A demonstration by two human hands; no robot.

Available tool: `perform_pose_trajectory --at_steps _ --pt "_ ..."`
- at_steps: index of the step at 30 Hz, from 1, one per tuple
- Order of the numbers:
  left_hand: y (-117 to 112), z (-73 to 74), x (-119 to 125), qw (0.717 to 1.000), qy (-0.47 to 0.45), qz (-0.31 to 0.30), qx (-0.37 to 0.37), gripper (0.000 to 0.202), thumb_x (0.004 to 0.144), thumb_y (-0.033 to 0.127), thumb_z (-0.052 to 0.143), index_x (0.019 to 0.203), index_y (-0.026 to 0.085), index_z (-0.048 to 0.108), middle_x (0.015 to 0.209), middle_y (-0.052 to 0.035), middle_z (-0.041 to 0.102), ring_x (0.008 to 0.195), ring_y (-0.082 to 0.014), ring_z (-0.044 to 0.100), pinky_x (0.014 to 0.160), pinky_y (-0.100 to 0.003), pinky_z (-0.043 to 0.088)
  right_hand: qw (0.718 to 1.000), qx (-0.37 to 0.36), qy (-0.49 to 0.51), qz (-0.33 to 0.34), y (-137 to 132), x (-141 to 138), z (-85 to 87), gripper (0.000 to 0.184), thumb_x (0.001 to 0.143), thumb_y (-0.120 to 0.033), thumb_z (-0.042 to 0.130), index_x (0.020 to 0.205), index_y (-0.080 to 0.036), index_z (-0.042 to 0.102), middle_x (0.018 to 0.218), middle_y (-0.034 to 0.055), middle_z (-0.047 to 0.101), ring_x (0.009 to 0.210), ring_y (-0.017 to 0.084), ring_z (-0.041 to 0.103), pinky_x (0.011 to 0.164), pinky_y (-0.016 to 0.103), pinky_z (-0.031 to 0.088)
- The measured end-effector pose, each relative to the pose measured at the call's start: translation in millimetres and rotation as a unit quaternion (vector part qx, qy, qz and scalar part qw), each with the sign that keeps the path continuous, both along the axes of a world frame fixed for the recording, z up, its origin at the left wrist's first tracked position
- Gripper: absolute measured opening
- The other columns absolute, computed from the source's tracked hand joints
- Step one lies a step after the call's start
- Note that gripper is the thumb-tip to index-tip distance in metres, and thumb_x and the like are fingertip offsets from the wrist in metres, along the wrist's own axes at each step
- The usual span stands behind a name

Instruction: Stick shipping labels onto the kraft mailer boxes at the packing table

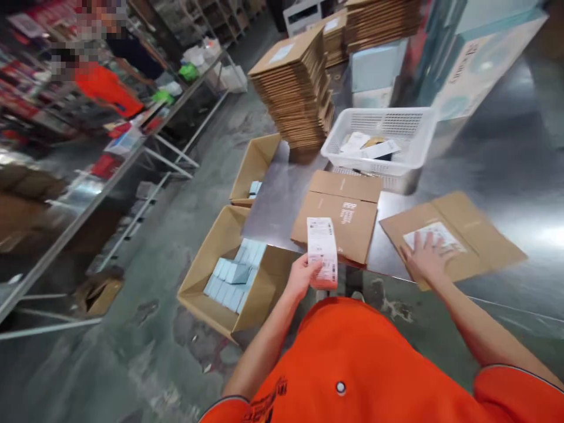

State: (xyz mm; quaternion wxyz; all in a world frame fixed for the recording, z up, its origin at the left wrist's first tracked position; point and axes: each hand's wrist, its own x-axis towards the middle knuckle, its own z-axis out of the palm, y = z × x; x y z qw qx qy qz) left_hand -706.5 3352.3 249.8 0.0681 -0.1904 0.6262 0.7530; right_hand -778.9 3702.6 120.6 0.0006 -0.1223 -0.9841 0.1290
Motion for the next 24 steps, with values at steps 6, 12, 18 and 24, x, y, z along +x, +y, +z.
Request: perform_pose_trajectory --at_steps 6,12,18,24 --pt "2.1 -5.0 -1.7 0.997 -0.045 -0.062 0.006 0.045 0.055 0.039 0.088 0.09 0.013 0.074 0.085 -0.0069 0.077 0.072 -0.0196 0.069 0.073 -0.034 0.056 0.953 0.088 -0.024 0.29 54.4 8.5 -18.9 0.06 0.094 -0.049 0.042 0.148 -0.023 0.045 0.157 0.0107 0.034 0.146 0.038 0.021 0.114 0.065 0.007" --pt "3.5 5.4 2.2 0.995 -0.045 -0.081 -0.026 0.045 0.055 0.038 0.088 0.089 0.012 0.074 0.087 -0.0084 0.077 0.073 -0.019 0.069 0.071 -0.03 0.055 0.927 0.039 -0.053 0.37 102.3 -20.4 -0.8 0.06 0.085 -0.045 0.056 0.139 -0.019 0.056 0.153 0.0147 0.04 0.14 0.041 0.03 0.112 0.063 0.014" --pt "-2.4 7.3 7.5 0.995 -0.065 -0.071 -0.015 0.045 0.055 0.039 0.087 0.087 0.011 0.074 0.081 -0.0081 0.076 0.068 -0.0184 0.066 0.067 -0.03 0.052 0.959 -0.016 -0.007 0.282 63.1 -15.3 32.5 0.048 0.084 -0.046 0.056 0.12 -0.016 0.065 0.135 0.0209 0.057 0.124 0.04 0.05 0.1 0.057 0.039" --pt "9.7 18.7 -1.5 0.985 -0.009 -0.15 -0.082 0.036 0.067 0.042 0.077 0.083 0.009 0.074 0.078 -0.0072 0.073 0.069 -0.0166 0.06 0.068 -0.027 0.045 0.889 -0.212 0.058 0.402 -105.0 11.7 141.0 0.036 0.099 -0.038 0.039 0.12 -0.018 0.061 0.111 0.0114 0.068 0.098 0.021 0.064 0.084 0.031 0.049"
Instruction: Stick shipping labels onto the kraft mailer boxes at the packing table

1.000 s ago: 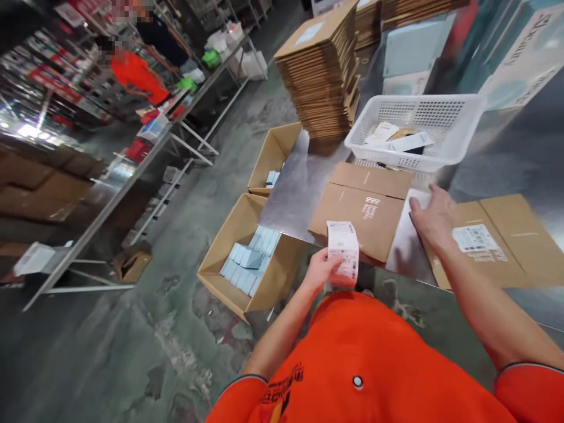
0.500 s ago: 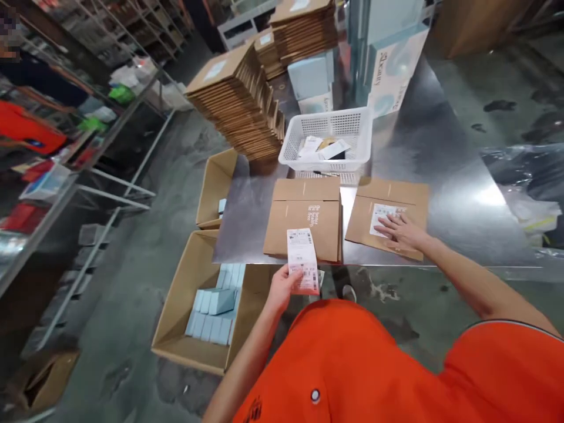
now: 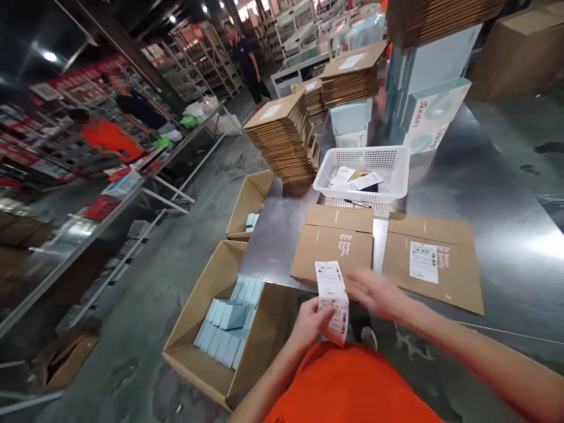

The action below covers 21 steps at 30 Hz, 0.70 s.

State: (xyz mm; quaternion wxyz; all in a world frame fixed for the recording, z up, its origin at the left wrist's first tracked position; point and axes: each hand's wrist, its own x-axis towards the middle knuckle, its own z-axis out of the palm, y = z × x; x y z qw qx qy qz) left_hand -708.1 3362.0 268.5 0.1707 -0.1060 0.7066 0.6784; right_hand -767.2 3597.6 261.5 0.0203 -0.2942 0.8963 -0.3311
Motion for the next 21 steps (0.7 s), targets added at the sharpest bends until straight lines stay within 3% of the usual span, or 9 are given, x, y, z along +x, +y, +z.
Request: perform_pose_trajectory --at_steps 3,6,9,11,13,15,17,19,21 --pt "2.8 3.9 -2.0 0.999 0.017 -0.041 -0.028 0.039 0.071 0.048 0.073 0.074 0.01 0.07 0.068 -0.0041 0.067 0.063 -0.0138 0.053 0.063 -0.025 0.04 0.99 0.075 -0.054 0.108 -59.0 15.3 28.3 0.03 0.097 -0.03 0.041 0.096 -0.016 0.068 0.095 0.0108 0.071 0.087 0.021 0.065 0.073 0.028 0.045" --pt "-0.6 4.2 -1.4 0.998 0.004 -0.049 -0.032 0.044 0.068 0.054 0.075 0.072 0.01 0.069 0.068 -0.0043 0.066 0.064 -0.0139 0.051 0.062 -0.025 0.039 0.985 0.088 -0.1 0.109 -71.7 8.3 27.0 0.027 0.091 -0.023 0.045 0.08 -0.015 0.068 0.086 0.0099 0.072 0.076 0.018 0.063 0.066 0.025 0.04" --pt "-8.2 1.7 0.5 0.998 -0.032 -0.049 -0.006 0.053 0.061 0.059 0.079 0.074 0.008 0.071 0.069 -0.0063 0.066 0.063 -0.0145 0.052 0.063 -0.027 0.04 0.977 -0.014 -0.207 0.041 -60.1 -17.7 19.2 0.026 0.086 -0.022 0.046 0.066 -0.015 0.062 0.069 0.0057 0.068 0.062 0.013 0.057 0.06 0.023 0.037" --pt "-14.0 -0.9 1.5 0.996 -0.073 -0.044 0.03 0.058 0.056 0.059 0.082 0.08 0.007 0.073 0.071 -0.0078 0.067 0.063 -0.0157 0.053 0.064 -0.029 0.043 0.95 -0.106 -0.289 -0.046 -51.3 -34.5 20.6 0.029 0.086 -0.024 0.042 0.064 -0.014 0.059 0.065 0.0047 0.065 0.059 0.013 0.056 0.058 0.022 0.039" --pt "-18.7 -2.9 1.1 0.994 -0.09 -0.03 0.056 0.06 0.054 0.058 0.084 0.084 0.007 0.074 0.073 -0.0085 0.068 0.063 -0.0157 0.054 0.064 -0.029 0.044 0.94 -0.145 -0.301 -0.074 -48.1 -40.7 27.5 0.032 0.087 -0.028 0.041 0.068 -0.013 0.062 0.068 0.0055 0.066 0.061 0.014 0.057 0.058 0.022 0.039" --pt "-21.2 -3.1 -0.9 0.996 -0.072 -0.02 0.054 0.059 0.053 0.059 0.085 0.08 0.007 0.073 0.07 -0.0072 0.067 0.062 -0.0137 0.051 0.063 -0.027 0.041 0.966 -0.092 -0.242 -0.003 -52.5 -33.3 36.2 0.031 0.086 -0.031 0.045 0.074 -0.013 0.068 0.073 0.0063 0.068 0.064 0.015 0.057 0.059 0.023 0.037" --pt "-21.3 -1.4 -4.2 0.998 -0.044 -0.028 0.037 0.058 0.054 0.061 0.084 0.075 0.008 0.071 0.067 -0.0053 0.065 0.06 -0.012 0.049 0.062 -0.026 0.039 0.983 0.021 -0.172 0.067 -62.4 -18.2 42.4 0.027 0.084 -0.028 0.049 0.077 -0.014 0.072 0.076 0.008 0.07 0.064 0.015 0.057 0.058 0.024 0.032" --pt "-20.1 0.3 -7.7 0.998 -0.031 -0.048 0.03 0.057 0.057 0.061 0.082 0.075 0.008 0.071 0.068 -0.0047 0.065 0.062 -0.0122 0.049 0.063 -0.026 0.039 0.982 0.101 -0.138 0.081 -73.3 -5.4 44.4 0.026 0.082 -0.023 0.049 0.076 -0.014 0.073 0.077 0.0095 0.071 0.062 0.014 0.055 0.056 0.025 0.028" --pt "-18.5 0.6 -10.5 0.997 -0.033 -0.063 0.036 0.056 0.06 0.06 0.081 0.078 0.009 0.071 0.07 -0.0052 0.066 0.064 -0.013 0.05 0.065 -0.026 0.04 0.982 0.107 -0.14 0.072 -81.8 -1.3 41.8 0.025 0.08 -0.02 0.047 0.071 -0.015 0.07 0.072 0.0079 0.069 0.057 0.012 0.049 0.055 0.025 0.024"
